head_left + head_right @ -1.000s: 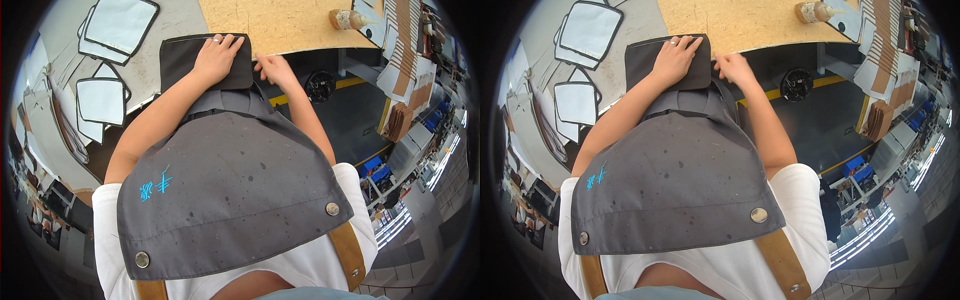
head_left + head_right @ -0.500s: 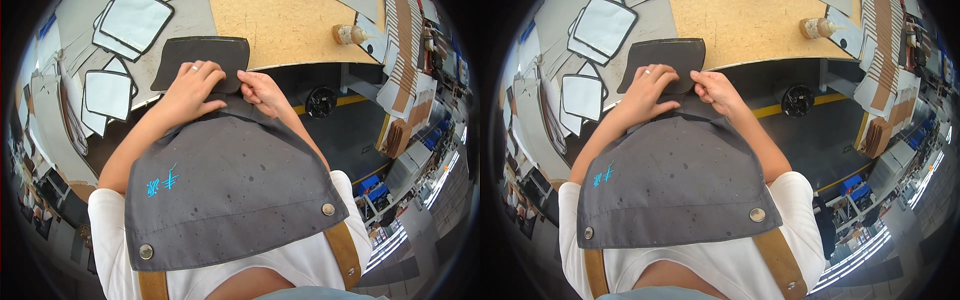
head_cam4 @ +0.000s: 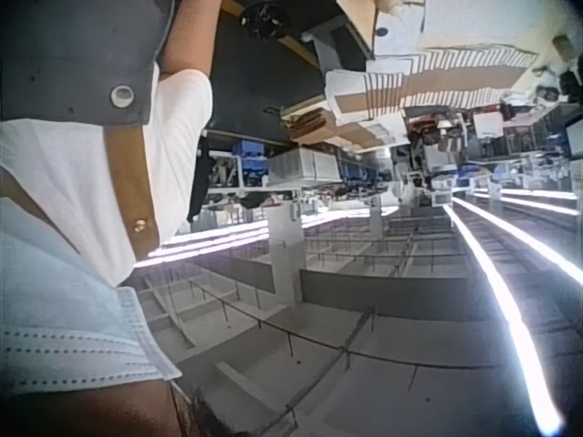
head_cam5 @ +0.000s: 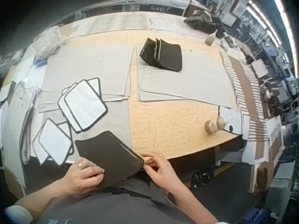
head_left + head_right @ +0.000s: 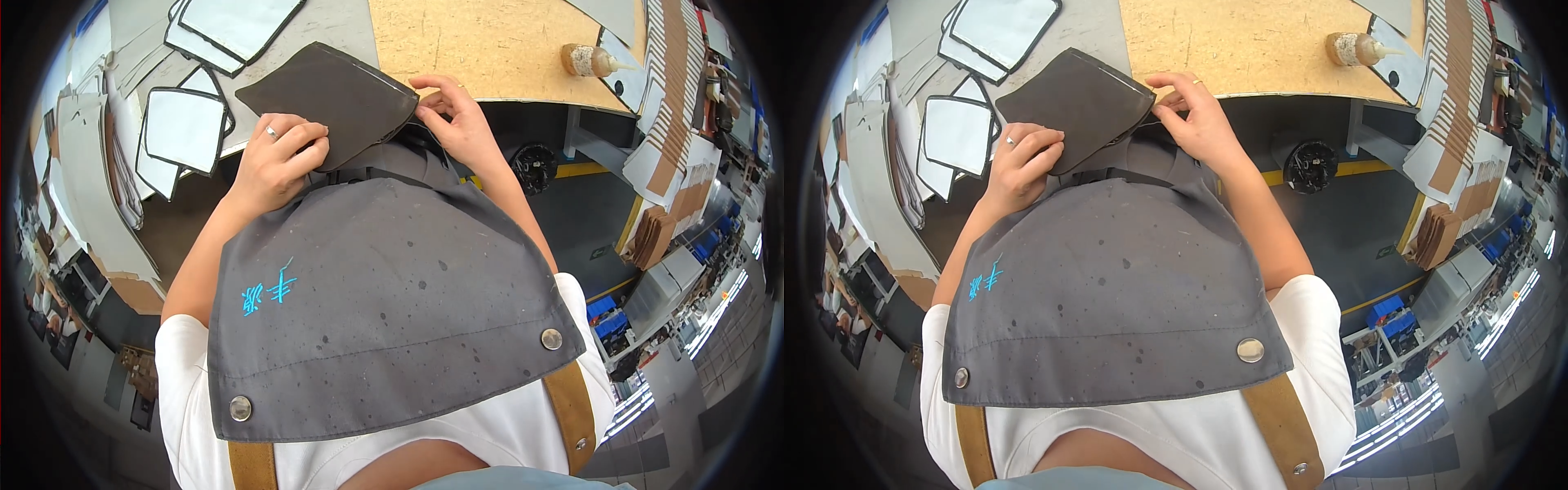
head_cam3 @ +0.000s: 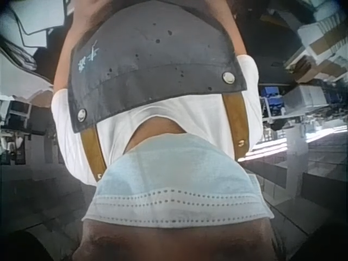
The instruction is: Assembling leather components by peeling adhesive liners and sticking pieces together.
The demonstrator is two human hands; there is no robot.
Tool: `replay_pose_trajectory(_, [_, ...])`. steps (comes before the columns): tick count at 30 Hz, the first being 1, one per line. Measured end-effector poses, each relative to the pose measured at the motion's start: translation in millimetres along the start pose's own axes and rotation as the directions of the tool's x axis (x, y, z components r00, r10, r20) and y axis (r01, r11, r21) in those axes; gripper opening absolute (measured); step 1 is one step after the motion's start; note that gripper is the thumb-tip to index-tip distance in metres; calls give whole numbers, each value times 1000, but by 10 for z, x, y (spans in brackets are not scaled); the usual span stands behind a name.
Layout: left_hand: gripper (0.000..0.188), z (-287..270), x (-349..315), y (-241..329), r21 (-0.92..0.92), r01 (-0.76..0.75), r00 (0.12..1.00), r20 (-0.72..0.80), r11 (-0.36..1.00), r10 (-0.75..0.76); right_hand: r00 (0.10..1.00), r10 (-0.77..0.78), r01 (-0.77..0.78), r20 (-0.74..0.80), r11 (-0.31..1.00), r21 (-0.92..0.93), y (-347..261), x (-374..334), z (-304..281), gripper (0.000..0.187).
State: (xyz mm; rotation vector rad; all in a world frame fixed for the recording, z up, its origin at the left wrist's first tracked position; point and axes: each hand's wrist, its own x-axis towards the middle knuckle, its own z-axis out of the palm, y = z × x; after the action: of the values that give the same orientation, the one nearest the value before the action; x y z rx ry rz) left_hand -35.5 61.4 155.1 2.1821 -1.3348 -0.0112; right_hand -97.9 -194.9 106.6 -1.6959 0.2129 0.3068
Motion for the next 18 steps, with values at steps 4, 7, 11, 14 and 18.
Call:
replay_pose_trajectory(4, [25,-48,-25,-10,-1,6,1000,-10,1000,-6,989,-150,150,5,989,1,1,44,62,25])
replay_pose_trajectory(7, [28,-94,-31,-35,-11,17,999,-35,1000,-17,979,-205,206,9,978,-25,-91,62,50,20])
replay_pose_trajectory(11, [32,-188,-13,-49,-43,39,995,-91,998,-43,954,-299,300,31,938,-175,-281,44,-13,13])
replay_pose_trajectory(14, [32,-252,-87,-56,-38,56,991,-123,998,-60,915,-397,402,68,888,-223,-341,36,25,17])
replay_pose_trajectory(18, [28,-323,-48,-17,16,-12,987,-158,1000,14,723,-686,656,78,647,-388,-305,46,20,20])
